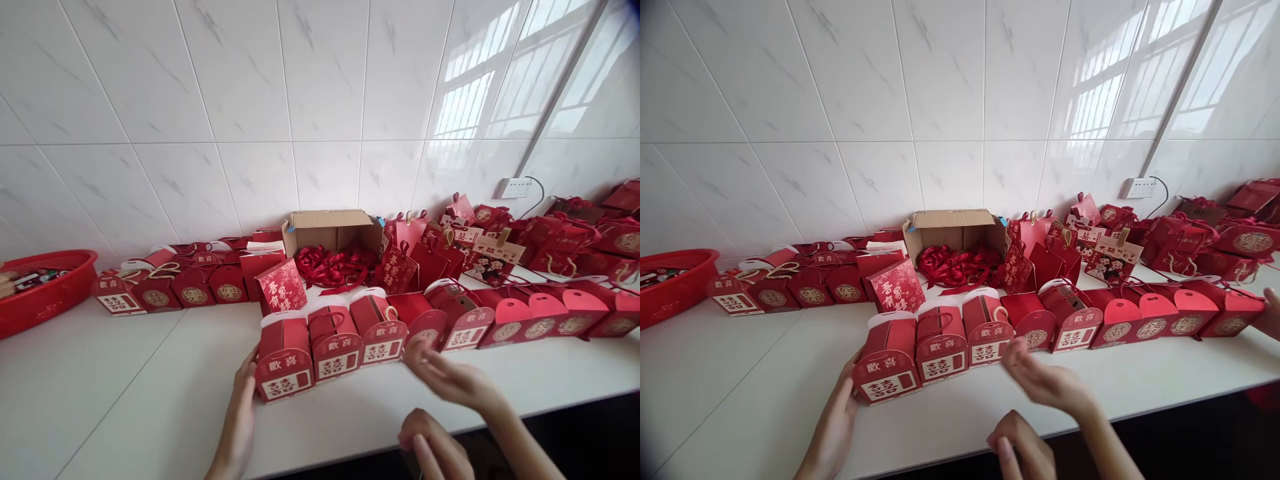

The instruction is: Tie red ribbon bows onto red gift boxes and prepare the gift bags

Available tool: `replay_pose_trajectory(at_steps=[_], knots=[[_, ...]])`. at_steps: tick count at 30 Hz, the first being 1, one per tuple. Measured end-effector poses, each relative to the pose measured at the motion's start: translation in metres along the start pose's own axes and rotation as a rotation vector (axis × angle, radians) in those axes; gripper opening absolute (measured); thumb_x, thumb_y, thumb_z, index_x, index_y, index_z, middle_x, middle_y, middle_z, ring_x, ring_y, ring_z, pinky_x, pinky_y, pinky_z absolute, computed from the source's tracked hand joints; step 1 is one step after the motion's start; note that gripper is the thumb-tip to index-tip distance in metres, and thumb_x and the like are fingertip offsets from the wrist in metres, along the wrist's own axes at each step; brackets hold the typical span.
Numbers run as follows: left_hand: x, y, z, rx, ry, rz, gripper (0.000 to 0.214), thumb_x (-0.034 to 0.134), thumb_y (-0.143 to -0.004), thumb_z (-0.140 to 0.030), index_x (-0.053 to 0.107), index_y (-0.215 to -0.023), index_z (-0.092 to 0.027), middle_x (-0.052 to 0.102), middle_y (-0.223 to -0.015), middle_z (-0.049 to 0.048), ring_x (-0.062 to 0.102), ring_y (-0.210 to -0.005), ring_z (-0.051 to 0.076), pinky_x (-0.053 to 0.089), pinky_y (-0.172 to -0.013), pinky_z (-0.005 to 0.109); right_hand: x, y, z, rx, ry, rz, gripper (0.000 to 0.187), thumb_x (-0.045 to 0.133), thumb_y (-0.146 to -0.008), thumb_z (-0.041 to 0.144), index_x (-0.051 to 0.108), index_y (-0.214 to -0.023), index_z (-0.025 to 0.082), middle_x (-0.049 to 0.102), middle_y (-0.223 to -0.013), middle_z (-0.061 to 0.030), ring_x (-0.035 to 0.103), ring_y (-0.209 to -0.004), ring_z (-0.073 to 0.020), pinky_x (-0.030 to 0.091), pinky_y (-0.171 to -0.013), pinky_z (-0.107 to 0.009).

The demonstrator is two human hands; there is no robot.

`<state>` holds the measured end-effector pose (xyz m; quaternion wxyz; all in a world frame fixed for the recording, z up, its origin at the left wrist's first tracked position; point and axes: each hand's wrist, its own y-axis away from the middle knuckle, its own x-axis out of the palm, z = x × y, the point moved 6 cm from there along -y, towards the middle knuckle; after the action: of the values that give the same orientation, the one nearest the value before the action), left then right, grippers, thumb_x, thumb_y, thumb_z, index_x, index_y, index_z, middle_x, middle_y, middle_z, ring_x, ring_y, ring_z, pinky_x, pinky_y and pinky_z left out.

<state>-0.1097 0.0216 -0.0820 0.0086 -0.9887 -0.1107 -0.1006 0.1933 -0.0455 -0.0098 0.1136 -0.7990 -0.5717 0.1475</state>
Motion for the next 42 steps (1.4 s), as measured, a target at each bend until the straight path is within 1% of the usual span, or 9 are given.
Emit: replay_pose_trajectory(at_steps=[3, 6, 10, 17, 21, 26, 30, 37, 42], knots=[[0.017, 0.002, 0.007, -0.018, -0.013, 0.035, 0.066, 0.05, -0.082, -0.061, 0.042, -0.139, -0.027, 0.04, -0.146, 0.0028, 0.033, -0.136, 0.027, 0.038, -0.108, 0.036, 0.017, -0.024, 0.048, -0.7, 1.494, -0.301, 0.034, 0.041, -0.081, -0.002, 0.07, -0.088, 0.013, 0.071, -0.096, -0.002, 0.065, -0.095, -0.0047, 0.051, -0.077, -0.012], [0.035, 0.006, 0.012, -0.033, 0.06, 0.078, 0.065, 0.048, -0.084, -0.06, 0.039, -0.14, -0.028, 0.042, -0.144, 0.0033, 0.039, -0.132, 0.027, 0.043, -0.103, 0.034, 0.03, -0.057, 0.052, -0.918, 2.622, -0.416, 0.042, 0.034, -0.086, 0.002, 0.073, -0.089, 0.016, 0.071, -0.105, -0.0017, 0.062, -0.108, -0.011, 0.045, -0.099, -0.028], [0.06, 0.011, 0.017, -0.114, 0.141, 0.167, 0.066, 0.044, -0.085, -0.061, 0.038, -0.141, -0.028, 0.05, -0.138, 0.0057, 0.044, -0.128, 0.027, 0.047, -0.097, 0.036, 0.024, -0.095, 0.058, -0.704, 3.245, -0.332, 0.057, 0.017, -0.09, 0.003, 0.066, -0.112, 0.023, 0.066, -0.118, -0.0028, 0.054, -0.12, -0.0144, 0.032, -0.111, -0.041], [0.085, 0.003, 0.016, -0.058, 0.12, 0.225, 0.057, 0.05, -0.085, -0.057, 0.054, -0.13, -0.023, 0.048, -0.14, 0.0057, 0.039, -0.132, 0.026, 0.035, -0.109, 0.036, 0.031, -0.12, 0.103, -0.839, 4.16, -0.071, 0.07, 0.023, -0.081, -0.007, 0.047, -0.135, 0.03, 0.052, -0.135, -0.0048, 0.041, -0.132, -0.0199, 0.027, -0.114, -0.047], [0.102, -0.004, 0.017, -0.158, 0.189, 0.291, 0.054, 0.043, -0.088, -0.055, 0.058, -0.125, -0.019, 0.059, -0.13, 0.0081, 0.047, -0.126, 0.028, 0.038, -0.106, 0.04, 0.037, -0.127, 0.136, -1.389, 4.257, -0.033, 0.069, 0.02, -0.079, -0.008, 0.037, -0.143, 0.015, 0.054, -0.132, -0.0133, 0.038, -0.134, -0.0232, 0.037, -0.11, -0.044], [0.12, -0.014, 0.011, -0.075, -0.019, 0.373, 0.058, 0.041, -0.087, -0.056, 0.063, -0.121, -0.014, 0.064, -0.121, 0.0113, 0.051, -0.122, 0.029, 0.038, -0.107, 0.042, 0.057, -0.128, 0.146, -2.288, 3.816, -0.229, 0.068, 0.025, -0.08, -0.007, 0.034, -0.144, 0.013, 0.056, -0.127, -0.0148, 0.04, -0.133, -0.0248, 0.038, -0.109, -0.043], [0.139, -0.025, 0.011, -0.036, -0.189, 0.466, 0.061, 0.034, -0.089, -0.059, 0.063, -0.121, -0.016, 0.064, -0.123, 0.0117, 0.052, -0.121, 0.029, 0.037, -0.106, 0.044, 0.073, -0.117, 0.125, -2.491, 3.456, -0.32, 0.064, 0.02, -0.085, -0.001, 0.033, -0.144, 0.022, 0.058, -0.125, -0.0099, 0.038, -0.134, -0.0231, 0.029, -0.113, -0.05], [0.183, -0.045, 0.006, 0.029, -0.3, 0.548, 0.059, 0.035, -0.088, -0.061, 0.067, -0.115, -0.02, 0.065, -0.119, 0.0112, 0.057, -0.114, 0.029, 0.043, -0.098, 0.039, 0.086, -0.084, 0.071, -2.291, 3.374, 0.232, 0.051, 0.01, -0.095, 0.028, 0.049, -0.127, 0.032, 0.064, -0.102, -0.007, 0.048, -0.124, -0.0237, 0.023, -0.113, -0.055], [0.159, -0.051, -0.032, 0.256, -0.398, 0.398, 0.046, 0.04, -0.09, -0.051, 0.065, -0.11, -0.019, 0.062, -0.114, 0.0124, 0.053, -0.113, 0.029, 0.037, -0.101, 0.041, 0.092, -0.059, 0.06, -2.564, 3.153, 0.504, 0.046, 0.015, -0.095, 0.037, 0.057, -0.113, 0.032, 0.065, -0.094, -0.0059, 0.051, -0.122, -0.0252, 0.026, -0.112, -0.056]])
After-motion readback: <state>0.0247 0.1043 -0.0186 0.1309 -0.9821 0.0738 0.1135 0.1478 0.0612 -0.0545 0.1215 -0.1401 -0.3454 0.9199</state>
